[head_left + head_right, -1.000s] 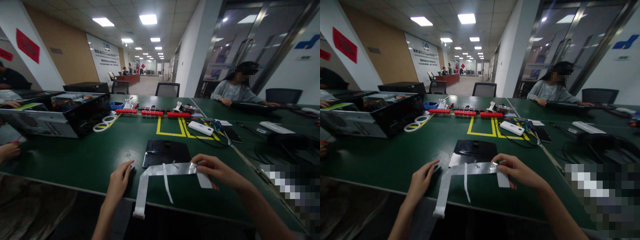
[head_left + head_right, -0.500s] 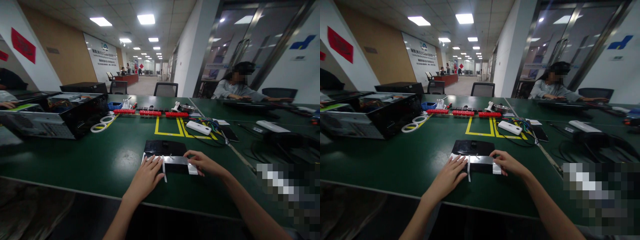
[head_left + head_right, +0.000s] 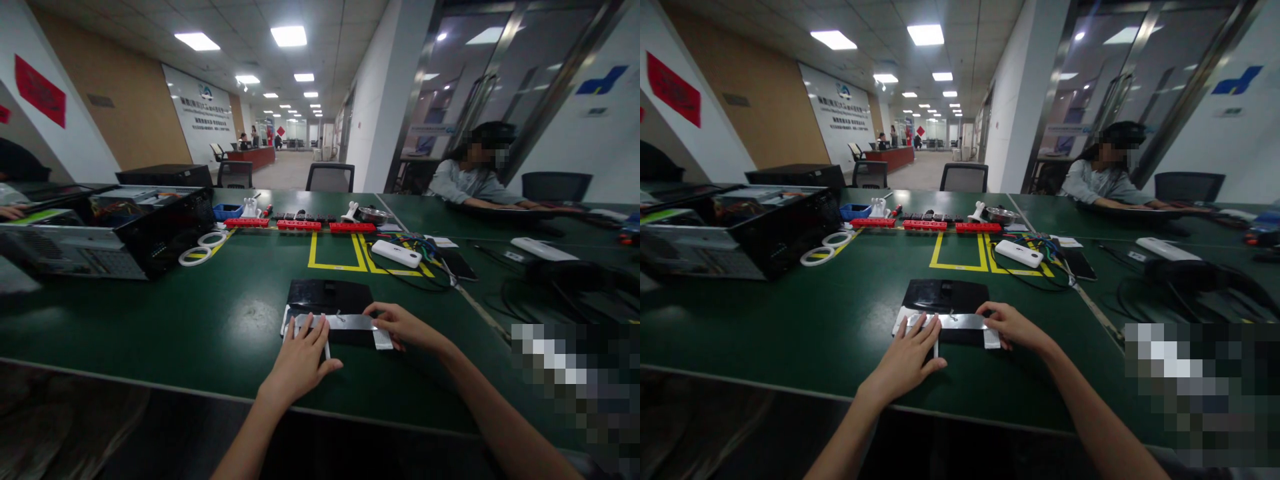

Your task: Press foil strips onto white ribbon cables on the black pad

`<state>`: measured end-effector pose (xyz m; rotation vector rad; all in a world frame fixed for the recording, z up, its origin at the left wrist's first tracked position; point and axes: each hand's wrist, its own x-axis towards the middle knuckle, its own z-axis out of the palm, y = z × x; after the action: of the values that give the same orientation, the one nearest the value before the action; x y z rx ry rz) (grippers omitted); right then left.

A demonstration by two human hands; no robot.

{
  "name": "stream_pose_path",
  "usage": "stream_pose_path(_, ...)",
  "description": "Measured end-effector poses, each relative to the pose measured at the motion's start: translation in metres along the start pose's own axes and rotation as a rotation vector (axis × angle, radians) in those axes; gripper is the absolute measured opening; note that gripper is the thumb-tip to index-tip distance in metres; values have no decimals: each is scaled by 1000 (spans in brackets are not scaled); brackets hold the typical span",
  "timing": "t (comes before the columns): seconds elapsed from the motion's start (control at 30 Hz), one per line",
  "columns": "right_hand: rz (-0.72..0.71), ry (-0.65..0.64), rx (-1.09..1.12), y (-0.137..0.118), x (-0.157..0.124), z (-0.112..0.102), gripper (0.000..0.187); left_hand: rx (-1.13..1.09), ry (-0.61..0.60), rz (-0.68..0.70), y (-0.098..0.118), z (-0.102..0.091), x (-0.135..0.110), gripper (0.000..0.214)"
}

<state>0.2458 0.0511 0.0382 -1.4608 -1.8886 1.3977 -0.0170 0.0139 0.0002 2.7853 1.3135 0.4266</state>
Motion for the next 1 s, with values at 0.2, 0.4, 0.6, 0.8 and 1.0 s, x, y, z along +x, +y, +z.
stream_pose_path(0.2,5,22,-29,-1,-1,2,40,-1,-12,-11,0,-1,1,73)
stream_pose_path(0.4,11,23,-36,-1,0,2,37,-60,-29,-6,0,-2,1,72)
stream_pose_path(0.6,17,19,-40,-4,-2,2,36,-235,95,-105,-22,-23,-9,55)
stream_pose_path(0.8,26,6,-37,-1,0,1,34,-169,333,-324,-65,-15,-44,37)
stream_pose_path(1.0,2,7,-26,0,-1,1,34,-88,249,-304,-73,4,-56,32)
